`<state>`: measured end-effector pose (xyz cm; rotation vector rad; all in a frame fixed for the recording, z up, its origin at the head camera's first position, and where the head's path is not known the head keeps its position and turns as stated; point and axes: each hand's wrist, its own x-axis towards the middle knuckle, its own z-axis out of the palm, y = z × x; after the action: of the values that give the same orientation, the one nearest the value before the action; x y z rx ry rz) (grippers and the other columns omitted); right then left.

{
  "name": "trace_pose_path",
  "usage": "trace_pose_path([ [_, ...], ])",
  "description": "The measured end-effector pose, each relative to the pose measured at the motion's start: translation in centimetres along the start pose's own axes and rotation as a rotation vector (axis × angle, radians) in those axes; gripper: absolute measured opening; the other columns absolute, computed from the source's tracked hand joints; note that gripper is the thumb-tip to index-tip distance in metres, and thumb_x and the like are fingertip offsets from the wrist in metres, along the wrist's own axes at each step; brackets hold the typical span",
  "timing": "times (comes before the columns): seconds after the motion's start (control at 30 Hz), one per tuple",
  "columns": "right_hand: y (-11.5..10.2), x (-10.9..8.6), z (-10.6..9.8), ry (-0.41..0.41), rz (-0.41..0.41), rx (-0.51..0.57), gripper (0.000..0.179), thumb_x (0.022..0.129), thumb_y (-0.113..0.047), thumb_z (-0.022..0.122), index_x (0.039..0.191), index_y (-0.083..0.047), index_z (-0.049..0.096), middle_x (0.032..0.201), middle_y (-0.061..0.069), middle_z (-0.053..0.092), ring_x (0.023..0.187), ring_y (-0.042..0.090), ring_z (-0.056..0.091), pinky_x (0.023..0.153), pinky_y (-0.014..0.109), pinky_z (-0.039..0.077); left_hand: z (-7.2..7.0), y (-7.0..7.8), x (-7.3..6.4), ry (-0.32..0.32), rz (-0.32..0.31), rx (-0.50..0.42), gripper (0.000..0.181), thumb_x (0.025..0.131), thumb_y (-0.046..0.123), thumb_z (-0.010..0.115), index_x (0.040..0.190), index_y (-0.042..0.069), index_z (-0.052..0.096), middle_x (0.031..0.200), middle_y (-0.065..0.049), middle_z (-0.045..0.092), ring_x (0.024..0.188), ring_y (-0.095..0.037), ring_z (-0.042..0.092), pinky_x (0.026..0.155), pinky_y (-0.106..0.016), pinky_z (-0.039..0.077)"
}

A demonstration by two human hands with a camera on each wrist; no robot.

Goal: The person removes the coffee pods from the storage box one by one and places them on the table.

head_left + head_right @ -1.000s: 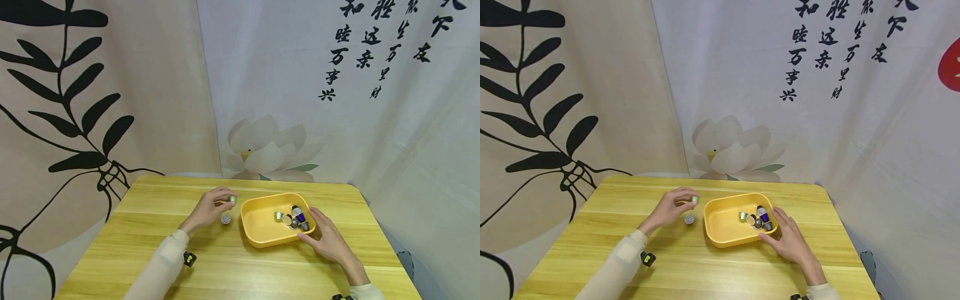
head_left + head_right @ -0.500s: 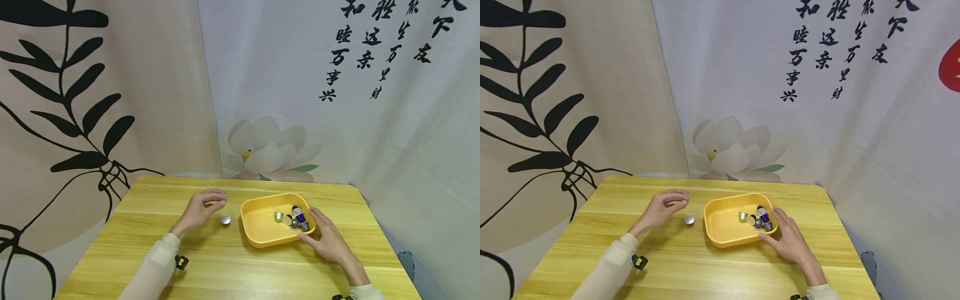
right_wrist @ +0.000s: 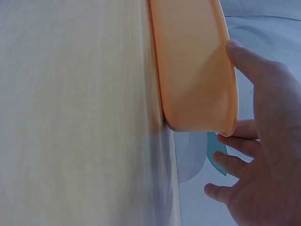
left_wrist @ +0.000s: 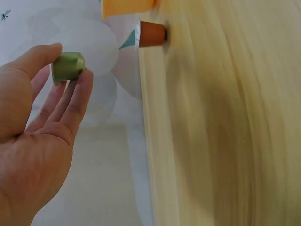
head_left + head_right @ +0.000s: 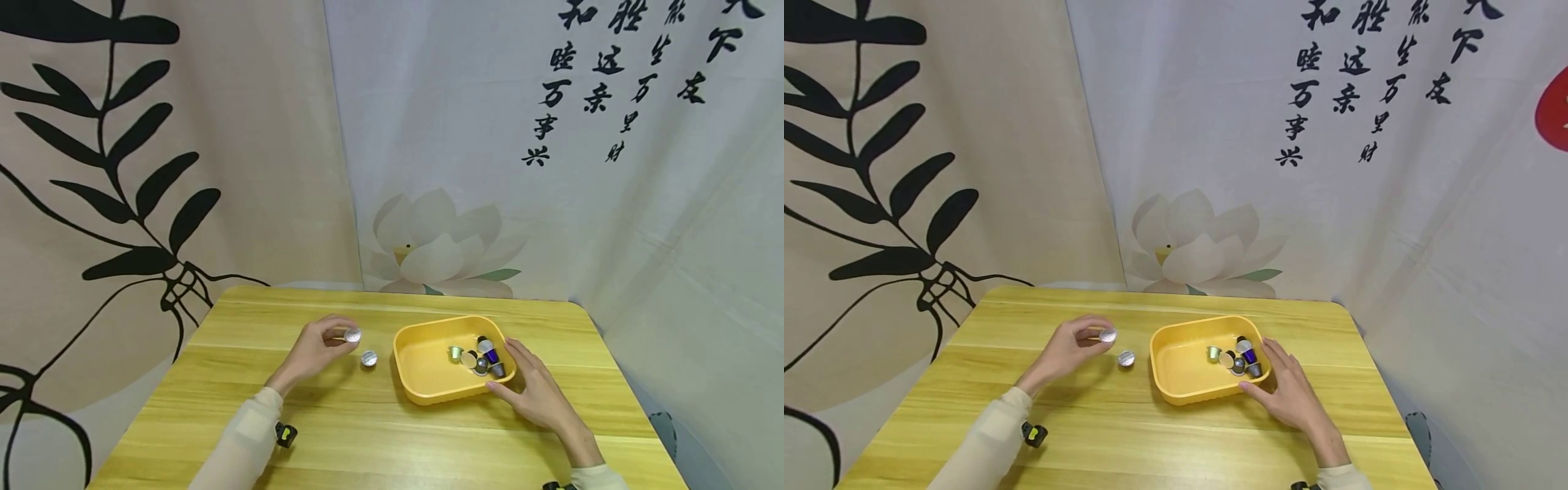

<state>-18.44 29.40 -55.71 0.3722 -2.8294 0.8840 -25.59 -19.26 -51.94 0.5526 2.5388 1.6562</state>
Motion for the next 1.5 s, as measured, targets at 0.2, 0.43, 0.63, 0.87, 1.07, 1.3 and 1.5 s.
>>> trace_pose_path([
  [0.2,0.1,0.0,0.0,0.000,0.001,0.004,0.105,0.098,-0.058,0.086,0.172,0.002,0.040,0.181,0.027,0.037,0.162,0.058,0.039,0.127,0.082,0.038,-0.2,-1.0,-0.3,-0.025,-0.028,0.030,0.042,0.098,0.006,0.088,0.138,0.008,0.076,0.141,-0.016,0.075,0.128,-0.035,0.079,0.102,-0.029,0.068],
  [0.43,0.2,0.0,0.1,0.006,-0.007,0.006,0.105,0.098,-0.057,0.086,0.171,0.003,0.041,0.180,0.027,0.037,0.162,0.058,0.040,0.127,0.081,0.038,0.1,-2.0,-0.3,-0.054,-0.005,0.085,0.044,0.096,0.004,0.089,0.137,-0.002,0.075,0.136,-0.015,0.075,0.128,-0.037,0.077,0.106,-0.030,0.067],
  [0.63,0.2,0.0,0.1,0.005,-0.009,0.000,0.104,0.098,-0.057,0.086,0.172,0.002,0.040,0.180,0.027,0.037,0.162,0.058,0.040,0.127,0.081,0.037,0.2,-2.8,-0.5,-0.056,-0.038,0.107,0.042,0.098,0.006,0.088,0.136,-0.003,0.075,0.135,-0.017,0.075,0.127,-0.038,0.078,0.107,-0.036,0.068],
  [0.87,0.3,0.0,0.1,0.005,-0.006,-0.002,0.105,0.098,-0.057,0.086,0.172,0.002,0.040,0.181,0.027,0.037,0.162,0.058,0.039,0.127,0.081,0.037,0.4,-3.6,-0.5,-0.067,-0.041,0.140,0.037,0.099,0.011,0.088,0.133,0.001,0.078,0.133,-0.018,0.080,0.124,-0.038,0.079,0.105,-0.040,0.068],
  [1.07,0.3,0.0,0.1,0.006,-0.008,0.004,0.105,0.098,-0.056,0.086,0.172,0.003,0.040,0.181,0.028,0.037,0.162,0.058,0.039,0.128,0.081,0.037,0.7,-4.0,-0.5,-0.082,-0.024,0.155,0.034,0.100,0.010,0.087,0.132,0.002,0.078,0.131,-0.018,0.080,0.122,-0.038,0.080,0.104,-0.043,0.069],
  [1.3,0.4,0.1,0.0,0.003,-0.001,0.003,0.105,0.098,-0.057,0.086,0.172,0.002,0.040,0.181,0.027,0.037,0.163,0.057,0.039,0.128,0.080,0.037,1.0,-4.1,-0.6,-0.087,-0.031,0.180,0.036,0.099,0.013,0.088,0.132,0.003,0.078,0.132,-0.016,0.080,0.121,-0.037,0.080,0.104,-0.046,0.069],
  [1.5,0.4,0.1,0.0,0.002,-0.003,0.007,0.105,0.098,-0.056,0.086,0.172,0.003,0.040,0.181,0.027,0.037,0.162,0.057,0.039,0.127,0.081,0.037,1.1,-4.1,-0.6,-0.087,-0.032,0.186,0.035,0.099,0.013,0.089,0.131,0.004,0.079,0.130,-0.015,0.080,0.118,-0.033,0.080,0.101,-0.043,0.069],
])
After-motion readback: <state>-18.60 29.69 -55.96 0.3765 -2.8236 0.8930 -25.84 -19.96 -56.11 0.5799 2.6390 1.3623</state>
